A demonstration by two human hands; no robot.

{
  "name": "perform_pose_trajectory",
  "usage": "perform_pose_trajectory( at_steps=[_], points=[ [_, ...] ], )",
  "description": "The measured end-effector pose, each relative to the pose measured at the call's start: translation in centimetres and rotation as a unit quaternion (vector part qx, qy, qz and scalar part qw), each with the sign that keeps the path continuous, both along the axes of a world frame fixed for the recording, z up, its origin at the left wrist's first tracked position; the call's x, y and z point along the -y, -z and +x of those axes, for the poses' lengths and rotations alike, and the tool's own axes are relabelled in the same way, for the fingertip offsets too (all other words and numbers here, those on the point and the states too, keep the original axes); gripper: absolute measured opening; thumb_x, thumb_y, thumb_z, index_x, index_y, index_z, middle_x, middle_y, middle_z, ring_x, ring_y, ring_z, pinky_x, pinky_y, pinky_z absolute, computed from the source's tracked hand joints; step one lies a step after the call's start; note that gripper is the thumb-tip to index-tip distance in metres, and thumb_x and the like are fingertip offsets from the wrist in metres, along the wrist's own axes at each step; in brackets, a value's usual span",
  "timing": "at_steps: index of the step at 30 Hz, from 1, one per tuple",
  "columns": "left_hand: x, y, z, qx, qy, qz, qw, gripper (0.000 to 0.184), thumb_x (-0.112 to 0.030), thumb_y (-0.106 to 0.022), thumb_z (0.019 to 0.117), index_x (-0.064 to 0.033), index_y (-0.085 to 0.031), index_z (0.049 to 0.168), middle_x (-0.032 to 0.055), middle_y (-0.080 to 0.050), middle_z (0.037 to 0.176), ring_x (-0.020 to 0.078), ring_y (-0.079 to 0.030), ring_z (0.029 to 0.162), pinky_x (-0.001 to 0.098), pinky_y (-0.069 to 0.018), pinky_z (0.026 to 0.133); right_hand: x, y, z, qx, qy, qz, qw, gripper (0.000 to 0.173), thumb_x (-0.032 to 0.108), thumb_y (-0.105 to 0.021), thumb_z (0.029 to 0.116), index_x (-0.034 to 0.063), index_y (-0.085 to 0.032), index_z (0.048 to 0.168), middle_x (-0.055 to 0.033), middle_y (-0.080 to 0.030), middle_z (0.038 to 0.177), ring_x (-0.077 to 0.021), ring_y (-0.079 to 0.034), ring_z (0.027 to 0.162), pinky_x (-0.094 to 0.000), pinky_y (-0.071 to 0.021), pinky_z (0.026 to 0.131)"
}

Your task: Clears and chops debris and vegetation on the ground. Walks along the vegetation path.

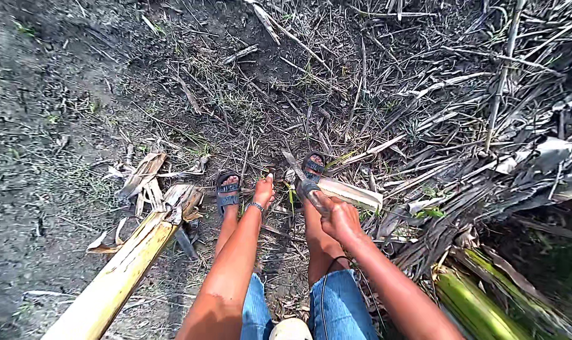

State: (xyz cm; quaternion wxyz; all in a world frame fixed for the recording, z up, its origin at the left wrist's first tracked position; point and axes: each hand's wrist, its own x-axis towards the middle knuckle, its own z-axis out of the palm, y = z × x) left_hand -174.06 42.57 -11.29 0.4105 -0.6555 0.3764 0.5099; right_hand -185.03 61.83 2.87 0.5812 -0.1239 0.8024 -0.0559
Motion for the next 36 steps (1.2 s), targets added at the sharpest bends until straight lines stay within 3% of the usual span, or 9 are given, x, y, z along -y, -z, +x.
perform_pose_trajectory(
  at_steps=[5, 8, 11, 18, 22, 25, 27, 31, 36],
  points=[
    [-0.2, -3.6, 1.7, 0.022, -0.024, -0.029, 0.999, 0.044, -0.046, -0.034, 0.1123, -0.0114, -0.044, 0.088, -0.0038, -0.033, 0.056, 0.0085, -0.032, 0.041, 0.0233, -0.0307, 0.04, 0.9, 6.4, -2.7, 0.041, 0.137, 0.033, 0.989, 0.06, 0.021, -0.07, 0.0854, 0.0272, -0.061, 0.145, -0.0148, -0.073, 0.122, -0.0365, -0.068, 0.115, -0.0616, -0.052, 0.097],
    [-0.6, -6.1, 0.7, 0.024, -0.047, -0.044, 0.998, 0.044, -0.046, -0.034, 0.1122, -0.0122, -0.043, 0.087, -0.0037, -0.033, 0.055, 0.0088, -0.031, 0.04, 0.0233, -0.03, 0.039, 2.5, 7.3, -3.2, 0.05, -0.002, 0.016, 0.999, 0.061, 0.026, -0.069, 0.0874, 0.0264, -0.057, 0.147, -0.0177, -0.07, 0.125, -0.0394, -0.067, 0.117, -0.0622, -0.052, 0.095],
    [-0.3, -8.1, -1.6, -0.005, -0.083, -0.07, 0.994, 0.044, -0.046, -0.033, 0.1124, -0.0126, -0.043, 0.085, -0.0039, -0.032, 0.054, 0.0084, -0.03, 0.039, 0.0227, -0.0288, 0.038, 1.7, 4.4, -3.9, 0.043, -0.056, -0.001, 0.998, 0.064, 0.026, -0.067, 0.0881, 0.0256, -0.052, 0.151, -0.0198, -0.068, 0.128, -0.0409, -0.066, 0.117, -0.064, -0.0511, 0.094],
    [0.6, -11.8, -11.4, -0.195, -0.186, -0.024, 0.963, 0.036, -0.027, -0.031, 0.1137, -0.0099, -0.049, 0.087, -0.0009, -0.045, 0.062, 0.0094, -0.041, 0.046, 0.0222, -0.0369, 0.044, -7.7, -6.9, -10.4, -0.072, 0.172, -0.067, 0.98, 0.067, 0.014, -0.072, 0.0805, 0.0198, -0.06, 0.146, -0.0148, -0.075, 0.118, -0.0351, -0.071, 0.108, -0.0617, -0.0539, 0.095],
    [0.8, -11.9, -15.2, -0.29, -0.162, 0.052, 0.942, 0.032, -0.021, -0.031, 0.1132, -0.008, -0.055, 0.096, 0.0004, -0.053, 0.074, 0.0107, -0.05, 0.058, 0.0246, -0.0442, 0.055, -9.8, -16.0, -15.1, -0.175, 0.261, -0.148, 0.938, 0.064, 0.011, -0.074, 0.0747, 0.007, -0.065, 0.138, -0.0074, -0.075, 0.121, -0.0123, -0.072, 0.105, -0.0355, -0.0601, 0.093],
    [1.2, -11.1, -17.0, -0.324, -0.137, 0.098, 0.931, 0.03, -0.016, -0.034, 0.1116, -0.0071, -0.057, 0.095, -0.0005, -0.056, 0.074, 0.0093, -0.053, 0.06, 0.0232, -0.0468, 0.056, -7.6, -18.2, -17.8, -0.206, 0.32, -0.135, 0.915, 0.063, 0.01, -0.073, 0.0737, 0.0039, -0.065, 0.136, -0.006, -0.075, 0.121, -0.0041, -0.072, 0.1, -0.0235, -0.0599, 0.087],
    [1.9, -11.4, -17.6, -0.315, -0.142, 0.11, 0.932, 0.03, -0.016, -0.034, 0.1118, -0.0065, -0.058, 0.095, -0.0006, -0.056, 0.074, 0.0088, -0.053, 0.059, 0.0223, -0.0472, 0.055, -4.6, -14.4, -20.3, -0.191, 0.335, -0.084, 0.919, 0.062, 0.007, -0.072, 0.0765, 0.0039, -0.064, 0.138, -0.012, -0.075, 0.114, -0.0144, -0.073, 0.086, -0.036, -0.0611, 0.075],
    [4.8, -11.4, -17.9, -0.277, -0.164, 0.108, 0.94, 0.031, -0.015, -0.033, 0.1118, -0.0059, -0.057, 0.095, -0.0001, -0.055, 0.072, 0.009, -0.051, 0.057, 0.0225, -0.0464, 0.054, 2.1, 2.7, -24.6, -0.18, 0.37, 0.013, 0.911, 0.055, 0.005, -0.079, 0.0791, 0.01, -0.069, 0.133, -0.0249, -0.072, 0.106, -0.0429, -0.07, 0.087, -0.0666, -0.0548, 0.075],
    [10.0, -11.3, -18.8, -0.272, -0.146, 0.08, 0.948, 0.03, -0.014, -0.03, 0.1122, -0.0035, -0.058, 0.105, -0.0003, -0.056, 0.077, 0.0087, -0.052, 0.061, 0.0232, -0.0478, 0.057, 7.8, 4.6, -22.7, -0.175, 0.352, 0.085, 0.915, 0.064, 0.013, -0.075, 0.0838, 0.0135, -0.059, 0.146, -0.0239, -0.071, 0.117, -0.0443, -0.068, 0.108, -0.0673, -0.0521, 0.091]
  ],
)
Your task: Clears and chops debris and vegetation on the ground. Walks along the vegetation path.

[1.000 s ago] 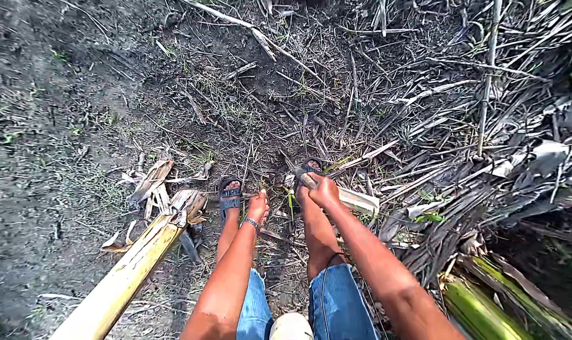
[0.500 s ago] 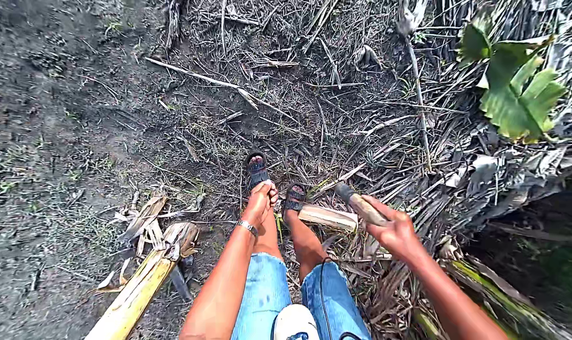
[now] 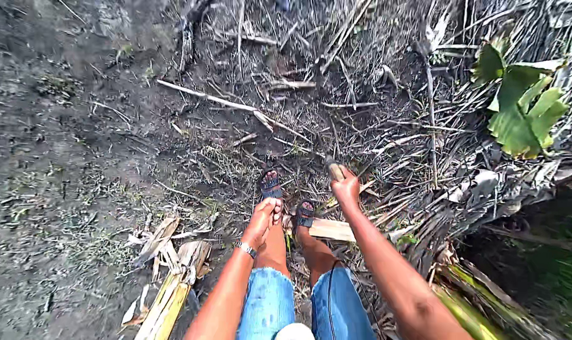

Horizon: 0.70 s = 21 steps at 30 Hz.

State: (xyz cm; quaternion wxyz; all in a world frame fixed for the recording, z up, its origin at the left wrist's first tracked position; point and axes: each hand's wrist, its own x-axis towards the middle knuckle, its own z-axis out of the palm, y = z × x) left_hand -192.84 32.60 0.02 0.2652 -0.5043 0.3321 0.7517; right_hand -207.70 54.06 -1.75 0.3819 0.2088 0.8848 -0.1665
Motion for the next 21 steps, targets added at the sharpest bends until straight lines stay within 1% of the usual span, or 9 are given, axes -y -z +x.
perform_pose_trajectory(
  at_steps=[2, 5, 10, 13, 16, 17, 18, 19, 21],
  points=[
    [1.4, -0.7, -0.8, -0.026, 0.021, -0.003, 0.999, 0.029, -0.013, -0.03, 0.1114, -0.0029, -0.057, 0.113, -0.0015, -0.056, 0.081, 0.008, -0.054, 0.065, 0.0233, -0.0506, 0.062, 4.1, 0.2, 1.6, 0.047, 0.042, -0.013, 0.998, 0.08, 0.015, -0.075, 0.0885, 0.0106, -0.038, 0.159, -0.0259, -0.068, 0.124, -0.0436, -0.067, 0.114, -0.0617, -0.0507, 0.099],
    [3.0, -1.3, -1.7, -0.046, 0.016, -0.011, 0.999, 0.026, -0.009, -0.034, 0.1086, -0.0011, -0.058, 0.115, -0.0006, -0.06, 0.082, 0.0081, -0.057, 0.067, 0.024, -0.0523, 0.065, 10.4, 3.7, 5.8, 0.095, 0.131, -0.112, 0.98, 0.105, 0.019, -0.076, 0.0906, 0.0089, -0.005, 0.166, -0.0303, -0.058, 0.138, -0.0444, -0.061, 0.124, -0.0596, -0.0484, 0.106],
    [4.5, -1.9, -3.4, -0.006, -0.033, -0.024, 0.999, 0.023, -0.005, -0.042, 0.1082, 0.0017, -0.064, 0.108, 0.0027, -0.064, 0.075, 0.0086, -0.058, 0.059, 0.0222, -0.0504, 0.055, 16.5, 8.1, 8.9, 0.19, 0.217, -0.166, 0.943, 0.123, 0.012, -0.077, 0.0894, 0.0163, 0.022, 0.162, -0.036, -0.046, 0.147, -0.0477, -0.056, 0.129, -0.0598, -0.0476, 0.107],
    [4.1, -1.5, -4.4, 0.032, -0.048, -0.031, 0.998, 0.024, -0.007, -0.043, 0.1087, 0.0011, -0.064, 0.1, 0.0017, -0.059, 0.066, 0.0071, -0.052, 0.05, 0.0201, -0.0448, 0.048, 16.0, 8.0, 8.5, 0.176, 0.244, -0.144, 0.943, 0.128, 0.009, -0.08, 0.0825, 0.0213, 0.018, 0.163, -0.0327, -0.055, 0.139, -0.0477, -0.06, 0.124, -0.0635, -0.0489, 0.102],
    [2.0, -0.3, -5.7, 0.073, -0.034, -0.037, 0.996, 0.029, -0.015, -0.043, 0.1111, -0.002, -0.06, 0.093, -0.0026, -0.049, 0.057, 0.0044, -0.043, 0.043, 0.0176, -0.0387, 0.042, 11.1, 6.2, 8.0, 0.091, 0.288, -0.153, 0.941, 0.117, 0.014, -0.083, 0.0813, 0.0204, -0.004, 0.167, -0.0269, -0.057, 0.142, -0.0422, -0.061, 0.122, -0.0619, -0.0506, 0.1],
    [1.1, 0.2, -6.4, 0.085, -0.025, -0.039, 0.995, 0.031, -0.019, -0.042, 0.1118, -0.0038, -0.058, 0.09, -0.004, -0.045, 0.055, 0.0037, -0.04, 0.041, 0.017, -0.0366, 0.04, 8.8, 5.0, 7.3, 0.068, 0.325, -0.171, 0.928, 0.108, 0.012, -0.081, 0.0842, 0.0159, -0.012, 0.167, -0.0246, -0.059, 0.138, -0.0352, -0.065, 0.111, -0.0539, -0.0552, 0.092],
    [0.0, 0.8, -7.3, 0.096, -0.017, -0.041, 0.994, 0.033, -0.023, -0.041, 0.1122, -0.0055, -0.055, 0.087, -0.0047, -0.041, 0.053, 0.0035, -0.038, 0.04, 0.0168, -0.0348, 0.039, 6.4, 4.1, 6.4, 0.047, 0.365, -0.192, 0.91, 0.097, 0.01, -0.078, 0.0877, 0.0104, -0.019, 0.165, -0.022, -0.063, 0.119, -0.0259, -0.064, 0.084, -0.0432, -0.0565, 0.07],
    [-1.1, 1.4, -8.3, 0.103, -0.01, -0.043, 0.994, 0.035, -0.025, -0.041, 0.1124, -0.0068, -0.053, 0.085, -0.0049, -0.04, 0.053, 0.0034, -0.036, 0.039, 0.0164, -0.0336, 0.039, 3.9, 3.1, 5.2, 0.042, 0.408, -0.215, 0.887, 0.088, 0.008, -0.074, 0.0926, 0.0086, -0.022, 0.164, -0.0174, -0.062, 0.098, -0.0187, -0.057, 0.063, -0.0346, -0.0509, 0.052],
    [-3.7, 2.8, -10.1, 0.109, 0.007, -0.048, 0.993, 0.037, -0.03, -0.042, 0.112, -0.0086, -0.052, 0.083, -0.0047, -0.038, 0.053, 0.0039, -0.034, 0.04, 0.0169, -0.0313, 0.039, -1.4, 1.3, 2.7, 0.061, 0.467, -0.245, 0.848, 0.07, 0.009, -0.063, 0.1004, 0.0091, -0.03, 0.162, -0.0128, -0.06, 0.077, -0.0141, -0.05, 0.047, -0.0282, -0.0434, 0.039]
  ],
)
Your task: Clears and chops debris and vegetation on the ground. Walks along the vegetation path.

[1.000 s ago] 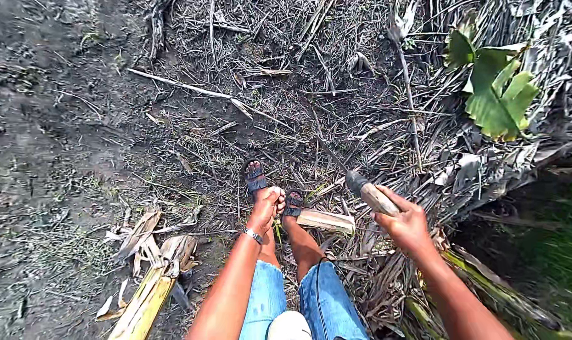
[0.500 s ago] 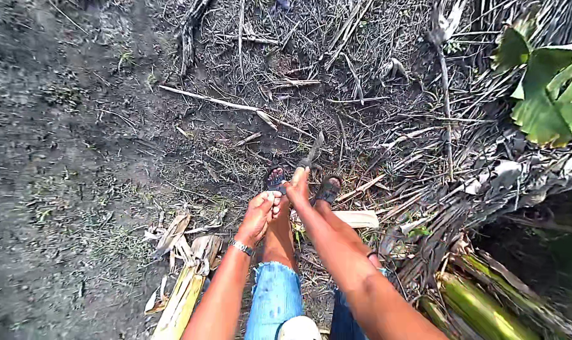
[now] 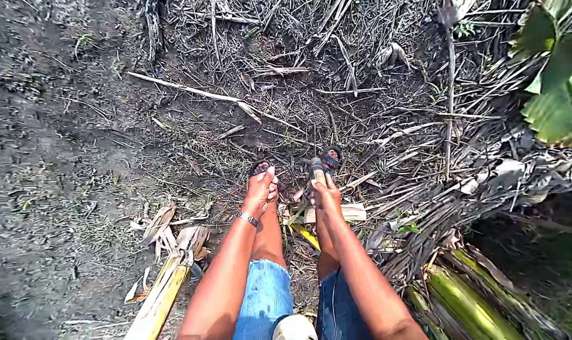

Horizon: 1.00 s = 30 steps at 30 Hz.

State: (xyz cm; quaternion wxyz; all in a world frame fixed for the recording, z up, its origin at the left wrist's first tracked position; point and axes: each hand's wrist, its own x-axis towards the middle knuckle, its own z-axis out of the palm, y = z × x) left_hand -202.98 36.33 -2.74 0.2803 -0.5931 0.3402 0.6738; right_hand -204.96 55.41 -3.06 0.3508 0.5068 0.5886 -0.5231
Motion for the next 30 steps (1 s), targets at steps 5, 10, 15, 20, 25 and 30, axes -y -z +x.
perform_pose_trajectory(
  at_steps=[5, 10, 15, 20, 25, 30],
  points=[
    [-6.1, 4.1, -4.8, -0.004, 0.082, -0.027, 0.996, 0.043, -0.044, -0.046, 0.1093, -0.0135, -0.051, 0.079, -0.006, -0.039, 0.055, 0.0031, -0.031, 0.04, 0.018, -0.0281, 0.039, -7.1, -0.9, -3.5, 0.032, 0.039, -0.033, 0.998, 0.036, 0.016, -0.052, 0.1076, -0.0032, -0.056, 0.138, -0.0102, -0.059, 0.063, -0.0127, -0.051, 0.042, -0.0253, -0.0418, 0.036],
    [-9.9, 7.7, -9.7, 0.044, 0.124, -0.067, 0.989, 0.041, -0.04, -0.045, 0.1104, -0.0094, -0.052, 0.084, -0.0038, -0.042, 0.057, 0.005, -0.035, 0.041, 0.0202, -0.0318, 0.039, -7.1, -1.3, -1.9, 0.049, 0.145, -0.038, 0.987, 0.031, 0.015, -0.048, 0.1085, -0.0059, -0.057, 0.13, -0.0103, -0.059, 0.064, -0.013, -0.053, 0.043, -0.0255, -0.0433, 0.035],
    [-10.8, 9.3, -11.8, 0.043, 0.185, -0.09, 0.978, 0.042, -0.04, -0.045, 0.1104, -0.01, -0.053, 0.083, -0.0038, -0.044, 0.058, 0.0053, -0.037, 0.042, 0.021, -0.0329, 0.04, -8.1, -1.5, -1.2, 0.05, 0.197, -0.071, 0.976, 0.031, 0.017, -0.045, 0.1095, -0.0058, -0.056, 0.127, -0.0105, -0.058, 0.063, -0.0136, -0.053, 0.043, -0.0259, -0.044, 0.035],
    [-11.3, 9.2, -12.2, 0.03, 0.187, -0.101, 0.977, 0.043, -0.04, -0.043, 0.111, -0.0117, -0.05, 0.08, -0.0049, -0.043, 0.056, 0.0043, -0.035, 0.04, 0.0198, -0.0313, 0.039, -12.3, -6.3, 1.2, -0.096, -0.127, 0.013, 0.987, 0.065, 0.008, -0.072, 0.0858, -0.0084, -0.052, 0.145, -0.0118, -0.075, 0.1, -0.0086, -0.066, 0.068, -0.0251, -0.0563, 0.061],
    [-11.1, 8.0, -10.4, 0.028, 0.164, -0.096, 0.981, 0.043, -0.041, -0.042, 0.1113, -0.0111, -0.051, 0.081, -0.0049, -0.042, 0.056, 0.0047, -0.036, 0.041, 0.0201, -0.0326, 0.04, -14.7, -10.5, -1.2, -0.088, -0.455, 0.076, 0.883, 0.074, 0.033, -0.075, 0.0827, 0.004, -0.056, 0.148, -0.0165, -0.075, 0.119, -0.0313, -0.074, 0.105, -0.0574, -0.057, 0.091],
    [-10.2, 6.7, -8.7, 0.042, 0.142, -0.085, 0.985, 0.041, -0.04, -0.037, 0.1127, -0.0104, -0.049, 0.086, -0.0046, -0.038, 0.058, 0.0057, -0.033, 0.043, 0.0213, -0.0309, 0.041, -10.1, -1.0, -5.1, 0.013, -0.465, 0.038, 0.884, 0.069, 0.034, -0.076, 0.0872, 0.0114, -0.055, 0.149, -0.0205, -0.073, 0.116, -0.0383, -0.069, 0.108, -0.0618, -0.0517, 0.097]
  ],
)
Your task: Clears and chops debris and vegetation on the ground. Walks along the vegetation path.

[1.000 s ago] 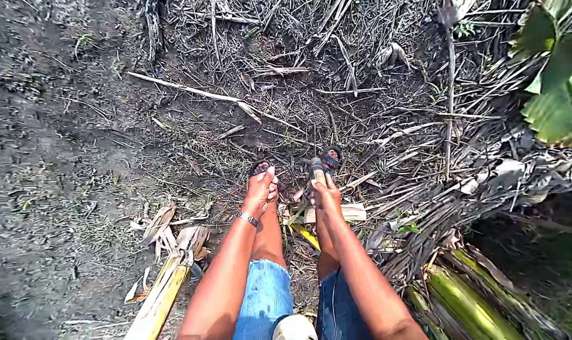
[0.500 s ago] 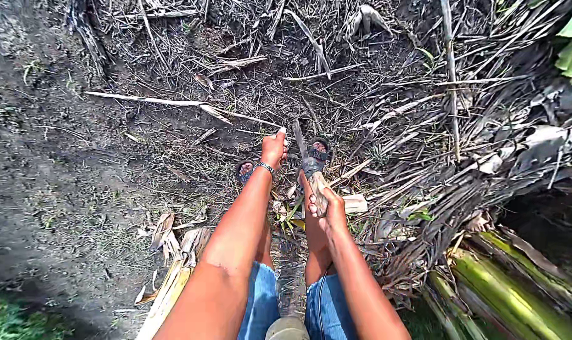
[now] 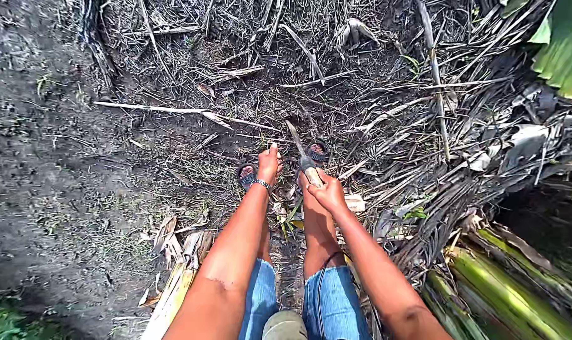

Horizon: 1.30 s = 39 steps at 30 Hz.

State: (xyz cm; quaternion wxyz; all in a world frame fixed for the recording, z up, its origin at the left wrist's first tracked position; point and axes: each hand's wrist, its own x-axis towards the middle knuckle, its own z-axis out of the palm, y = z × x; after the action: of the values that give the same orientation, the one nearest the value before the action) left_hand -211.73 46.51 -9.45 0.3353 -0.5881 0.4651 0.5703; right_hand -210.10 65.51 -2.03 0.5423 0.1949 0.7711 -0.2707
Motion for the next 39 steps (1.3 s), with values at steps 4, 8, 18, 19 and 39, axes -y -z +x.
perform_pose_trajectory(
  at_steps=[4, 8, 18, 19, 39],
  points=[
    [0.8, -0.2, 0.6, -0.013, 0.023, 0.032, 0.999, 0.037, -0.035, -0.035, 0.1134, -0.0084, -0.051, 0.093, -0.0031, -0.042, 0.063, 0.0066, -0.037, 0.046, 0.0219, -0.0347, 0.044, 0.9, 1.9, 4.0, -0.057, 0.251, -0.065, 0.964, 0.063, 0.014, -0.076, 0.0877, -0.0022, -0.055, 0.145, -0.0116, -0.07, 0.084, -0.0159, -0.06, 0.058, -0.0344, -0.0532, 0.055],
    [0.2, 0.9, -0.4, -0.026, 0.023, 0.054, 0.998, 0.032, -0.03, -0.039, 0.1128, -0.008, -0.052, 0.093, -0.0031, -0.043, 0.062, 0.0062, -0.04, 0.046, 0.0211, -0.0372, 0.044, 2.2, 0.8, 4.5, -0.023, 0.503, -0.101, 0.858, 0.051, 0.004, -0.061, 0.0993, -0.0061, -0.049, 0.148, -0.0106, -0.061, 0.066, -0.0116, -0.051, 0.044, -0.0256, -0.0443, 0.039],
    [-2.1, 4.8, -4.4, 0.044, 0.121, 0.028, 0.991, 0.047, -0.049, -0.037, 0.1108, -0.0093, -0.053, 0.09, -0.0019, -0.043, 0.06, 0.0081, -0.039, 0.043, 0.0233, -0.0367, 0.042, 0.4, 0.8, 4.5, 0.016, 0.58, -0.121, 0.805, 0.035, 0.006, -0.054, 0.103, -0.0105, -0.055, 0.134, -0.0129, -0.062, 0.066, -0.0121, -0.053, 0.044, -0.0241, -0.0439, 0.038],
    [-2.1, 4.9, -4.6, 0.056, 0.132, 0.031, 0.989, 0.049, -0.051, -0.036, 0.1105, -0.0089, -0.053, 0.093, -0.0009, -0.043, 0.063, 0.0096, -0.04, 0.045, 0.0251, -0.0383, 0.044, 0.2, 0.9, 4.5, 0.019, 0.584, -0.123, 0.802, 0.037, 0.006, -0.054, 0.1028, -0.0103, -0.055, 0.135, -0.0128, -0.061, 0.066, -0.0122, -0.053, 0.045, -0.0242, -0.0441, 0.039],
    [4.2, -4.6, 5.9, 0.019, 0.009, 0.003, 1.0, 0.044, -0.043, -0.039, 0.1116, -0.0114, -0.045, 0.082, -0.0032, -0.037, 0.053, 0.008, -0.033, 0.039, 0.0229, -0.0324, 0.038, 5.8, 0.3, 3.5, -0.032, 0.147, -0.016, 0.988, 0.063, 0.029, -0.075, 0.0869, 0.007, -0.06, 0.143, -0.0156, -0.073, 0.117, -0.0277, -0.071, 0.101, -0.0507, -0.0573, 0.091]
  ],
)
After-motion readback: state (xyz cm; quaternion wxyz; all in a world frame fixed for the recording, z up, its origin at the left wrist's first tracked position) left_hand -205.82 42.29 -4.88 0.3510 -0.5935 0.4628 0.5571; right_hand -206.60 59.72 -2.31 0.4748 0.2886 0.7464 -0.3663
